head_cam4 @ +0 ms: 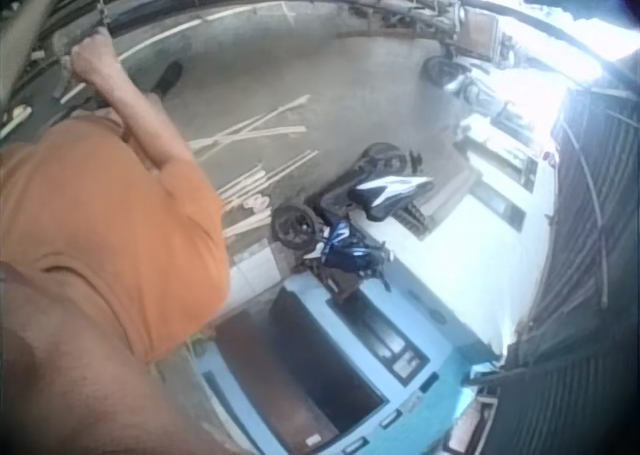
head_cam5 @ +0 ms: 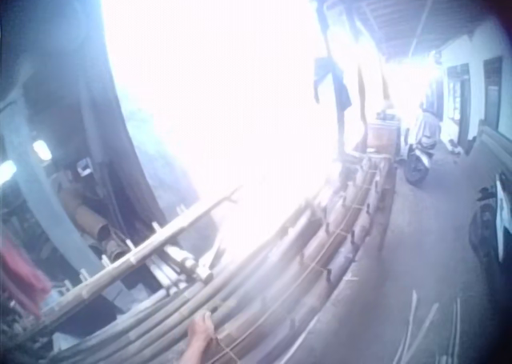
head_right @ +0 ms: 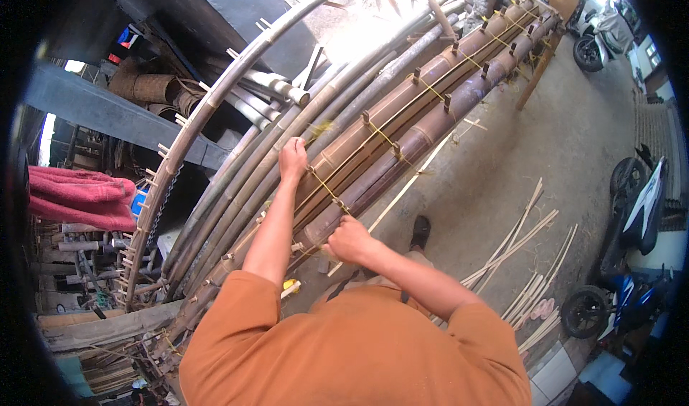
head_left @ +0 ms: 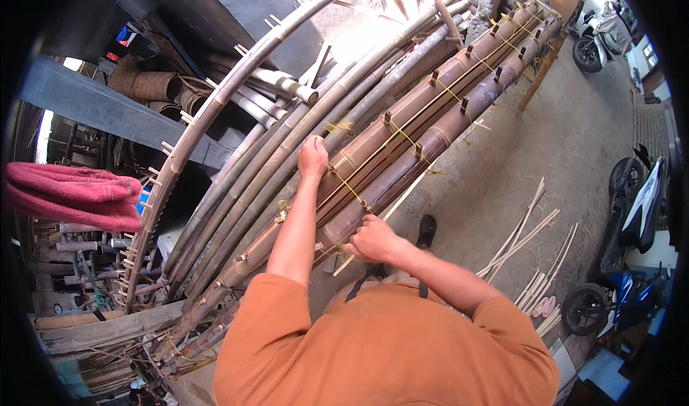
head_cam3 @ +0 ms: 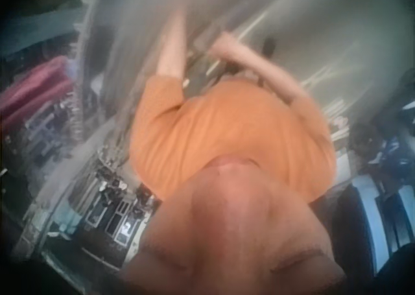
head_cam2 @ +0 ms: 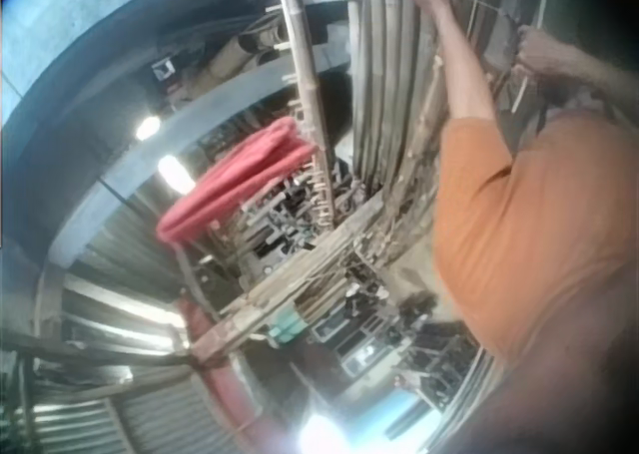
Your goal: The person walks through a cluttered workshop and yard, picks up a long bamboo pole, and returns to the workshop. They then repeatedly tie yellow string around a bundle of bamboo poles to secure them.
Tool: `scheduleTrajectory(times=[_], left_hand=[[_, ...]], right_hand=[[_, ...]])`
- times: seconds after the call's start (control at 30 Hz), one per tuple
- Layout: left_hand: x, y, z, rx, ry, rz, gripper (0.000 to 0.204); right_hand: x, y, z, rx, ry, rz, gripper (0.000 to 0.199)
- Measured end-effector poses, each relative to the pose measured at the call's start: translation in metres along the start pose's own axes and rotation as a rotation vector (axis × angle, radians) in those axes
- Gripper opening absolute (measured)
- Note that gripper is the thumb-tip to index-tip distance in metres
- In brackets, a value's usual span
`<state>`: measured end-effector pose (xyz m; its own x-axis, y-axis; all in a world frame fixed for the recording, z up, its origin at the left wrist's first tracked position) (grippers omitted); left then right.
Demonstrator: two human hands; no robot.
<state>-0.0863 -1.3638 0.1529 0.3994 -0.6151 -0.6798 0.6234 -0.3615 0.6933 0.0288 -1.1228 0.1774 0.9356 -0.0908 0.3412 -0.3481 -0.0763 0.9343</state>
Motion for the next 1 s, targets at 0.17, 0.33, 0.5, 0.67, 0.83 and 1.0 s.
scheduleTrajectory(times=[0.17,0.33,0.5,0.67,0.83,1.0], left_hand=[[-0.041,0.073,-0.033,0.25,0.115,-0.11,0.029],[0.025,0.13,-0.142,0.584,0.264,0.194,0.027],[0.027,0.123,-0.181,0.337,-0.027,-0.223,0.022],[0.048,0.092,-0.182,0.345,-0.121,-0.222,0.021],[0.064,0.086,-0.19,0.5,0.328,-0.545,0.034],[0.094,0.09,-0.19,0.326,0.064,-0.286,0.032]], right_hand=[[0.063,-0.009,0.006,0.091,0.037,0.789,0.042],[0.067,-0.105,0.008,-0.07,-0.516,2.388,0.026],[0.05,0.001,0.052,-0.922,-0.404,2.018,0.02],[0.118,0.097,0.158,-0.424,0.097,1.085,0.034],[-0.012,0.032,0.179,-0.141,-0.546,0.034,0.075],[0.071,0.076,0.13,-0.149,0.135,1.123,0.044]])
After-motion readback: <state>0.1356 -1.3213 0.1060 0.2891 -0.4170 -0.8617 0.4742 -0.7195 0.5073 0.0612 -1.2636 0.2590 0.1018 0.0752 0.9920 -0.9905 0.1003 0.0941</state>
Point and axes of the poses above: each hand's wrist, its own z-axis towards the middle knuckle, its own y-axis out of the back of the hand, x = y × z, the point moved 10 cm from there along z, towards the middle knuckle, and after that the axes turned 3 degrees about -z, right-handed, at the moved point
